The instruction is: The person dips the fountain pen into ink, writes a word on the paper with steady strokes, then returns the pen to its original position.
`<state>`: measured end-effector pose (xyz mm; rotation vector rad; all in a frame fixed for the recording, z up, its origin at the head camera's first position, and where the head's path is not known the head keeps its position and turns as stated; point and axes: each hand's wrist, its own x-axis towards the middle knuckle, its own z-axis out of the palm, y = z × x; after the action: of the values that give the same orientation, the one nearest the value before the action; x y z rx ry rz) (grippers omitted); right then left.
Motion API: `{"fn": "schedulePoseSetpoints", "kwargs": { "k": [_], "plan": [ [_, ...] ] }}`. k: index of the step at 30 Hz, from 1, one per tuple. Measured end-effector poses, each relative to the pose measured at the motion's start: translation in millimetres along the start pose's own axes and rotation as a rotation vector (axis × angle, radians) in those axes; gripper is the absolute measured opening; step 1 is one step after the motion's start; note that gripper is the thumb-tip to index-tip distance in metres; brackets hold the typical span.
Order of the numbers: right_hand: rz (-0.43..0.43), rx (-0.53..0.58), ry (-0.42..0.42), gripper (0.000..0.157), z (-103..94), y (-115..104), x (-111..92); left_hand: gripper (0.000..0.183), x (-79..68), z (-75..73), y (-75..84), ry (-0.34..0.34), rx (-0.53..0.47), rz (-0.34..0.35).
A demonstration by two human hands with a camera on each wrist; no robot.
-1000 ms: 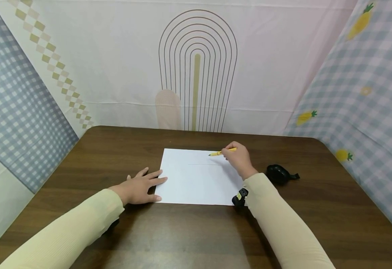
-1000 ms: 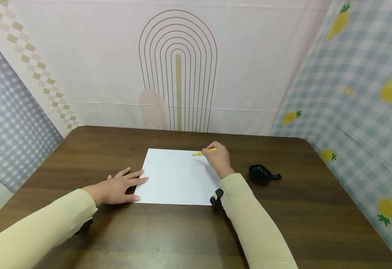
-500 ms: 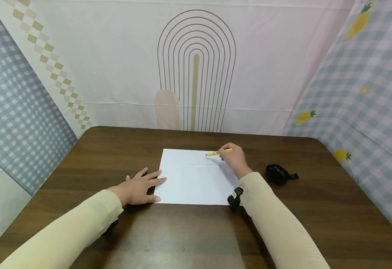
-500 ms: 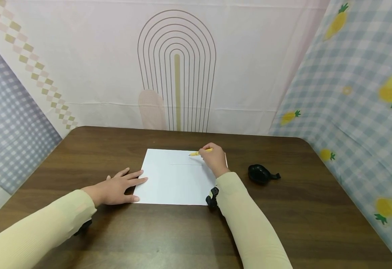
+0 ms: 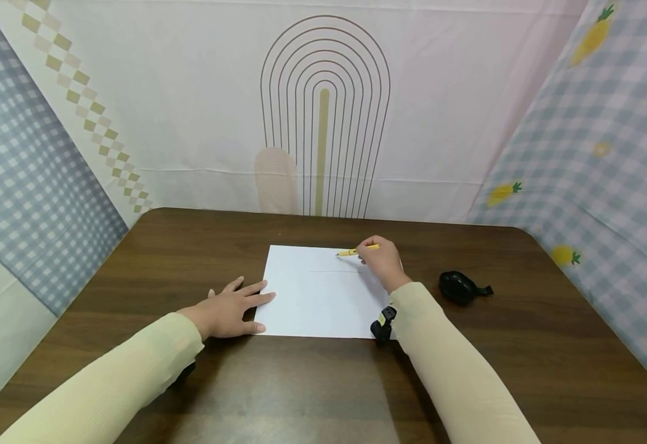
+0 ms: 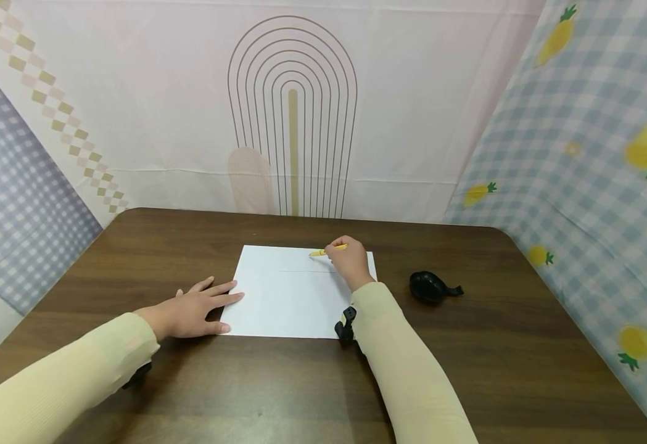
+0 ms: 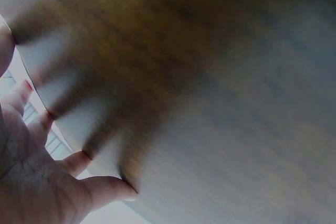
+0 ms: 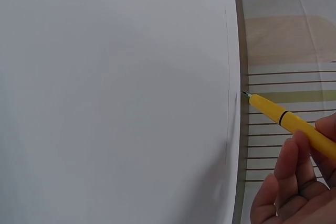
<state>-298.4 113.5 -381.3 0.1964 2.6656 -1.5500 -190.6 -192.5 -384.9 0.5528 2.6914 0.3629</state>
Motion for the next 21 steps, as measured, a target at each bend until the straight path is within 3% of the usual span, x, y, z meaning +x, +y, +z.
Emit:
{"fn": "schedulePoseSetpoints", "kwargs": {
  "k": [21],
  "plan": [
    [-0.012,-0.001,-0.039,0.013,3.0,0.6,1.0,0.068,0.3,-0.2,0.4,0.002,-0.008,0.013]
  ]
}}
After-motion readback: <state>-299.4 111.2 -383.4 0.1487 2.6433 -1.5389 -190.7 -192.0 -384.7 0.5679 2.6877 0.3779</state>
